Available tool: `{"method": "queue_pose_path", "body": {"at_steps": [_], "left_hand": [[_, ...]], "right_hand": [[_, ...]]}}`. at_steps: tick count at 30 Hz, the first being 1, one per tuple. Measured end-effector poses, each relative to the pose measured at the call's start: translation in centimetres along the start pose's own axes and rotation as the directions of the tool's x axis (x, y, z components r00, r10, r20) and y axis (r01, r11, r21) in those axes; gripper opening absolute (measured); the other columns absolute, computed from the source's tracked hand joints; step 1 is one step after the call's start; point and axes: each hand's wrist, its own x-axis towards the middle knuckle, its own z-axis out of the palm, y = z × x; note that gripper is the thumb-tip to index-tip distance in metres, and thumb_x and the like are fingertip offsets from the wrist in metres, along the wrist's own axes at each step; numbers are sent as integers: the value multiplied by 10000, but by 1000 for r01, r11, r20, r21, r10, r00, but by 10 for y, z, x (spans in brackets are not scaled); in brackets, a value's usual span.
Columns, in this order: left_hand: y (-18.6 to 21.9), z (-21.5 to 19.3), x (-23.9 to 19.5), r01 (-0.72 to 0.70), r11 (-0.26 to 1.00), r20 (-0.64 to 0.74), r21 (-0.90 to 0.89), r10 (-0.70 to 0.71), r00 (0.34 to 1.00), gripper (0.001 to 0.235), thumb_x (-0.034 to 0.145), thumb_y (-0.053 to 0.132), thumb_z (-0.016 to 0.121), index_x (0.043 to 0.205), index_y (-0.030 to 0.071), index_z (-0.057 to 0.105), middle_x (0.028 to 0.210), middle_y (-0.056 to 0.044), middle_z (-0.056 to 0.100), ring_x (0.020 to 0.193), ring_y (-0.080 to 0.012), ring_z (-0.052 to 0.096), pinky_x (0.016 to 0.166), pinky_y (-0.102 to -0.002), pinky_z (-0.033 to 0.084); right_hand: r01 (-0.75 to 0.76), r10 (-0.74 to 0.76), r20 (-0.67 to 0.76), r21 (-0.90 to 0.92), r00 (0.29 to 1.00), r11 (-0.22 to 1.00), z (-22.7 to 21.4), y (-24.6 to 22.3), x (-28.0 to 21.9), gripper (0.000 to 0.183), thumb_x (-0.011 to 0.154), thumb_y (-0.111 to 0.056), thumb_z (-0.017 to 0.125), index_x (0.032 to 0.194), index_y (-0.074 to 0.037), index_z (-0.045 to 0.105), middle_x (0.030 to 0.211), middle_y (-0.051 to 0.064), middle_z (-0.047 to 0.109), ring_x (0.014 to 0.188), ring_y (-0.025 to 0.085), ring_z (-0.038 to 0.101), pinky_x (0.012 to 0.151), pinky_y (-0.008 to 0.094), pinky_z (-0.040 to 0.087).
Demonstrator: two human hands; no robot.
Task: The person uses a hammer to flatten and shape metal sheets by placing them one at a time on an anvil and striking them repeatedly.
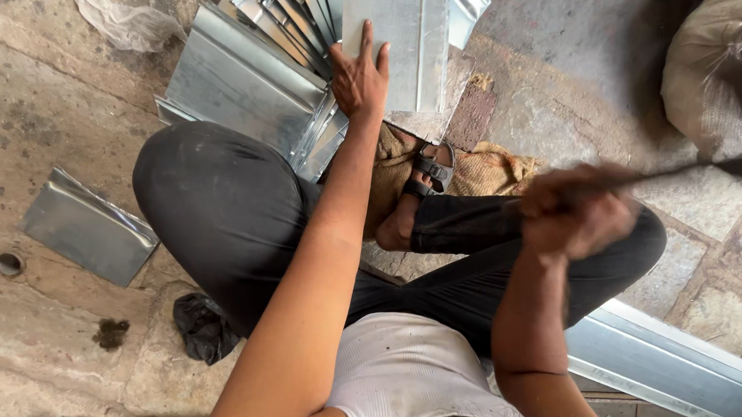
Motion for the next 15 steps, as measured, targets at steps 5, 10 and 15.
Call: {"method": "queue_pose_path", "body": {"at_steps": [5,10,15], "left_hand": [[-1,12,5,-52,999,-143,-5,50,989,676,1004,721,414,1592,434,247,1449,-258,435,882,-240,672,456,-247,546],[-6,28,12,-69,997,-200,24,72,977,677,1000,737,429,1586,449,253,1446,-263,431,934,-276,682,483,-261,566],[-3,36,-2,-54,991,-518,121,110,848,655,923,779,419,1502,514,263,1392,-201,471,899,-261,699,449,-326,537]], "right_hand": [[76,-32,-212,203,977,976,-5,-7,-23,462,1028,-554,426,1181,-161,615,827,12,640,496,103,519,392,269,457],[-484,549,25,-441,835,756,41,80,-119,297,1059,-347,504,1105,-79,624,794,17,591,592,129,542,509,303,467],[-543,720,155,-555,676,630,42,43,-85,195,1072,-203,604,1020,-16,611,723,26,554,624,150,529,557,300,431]]}}
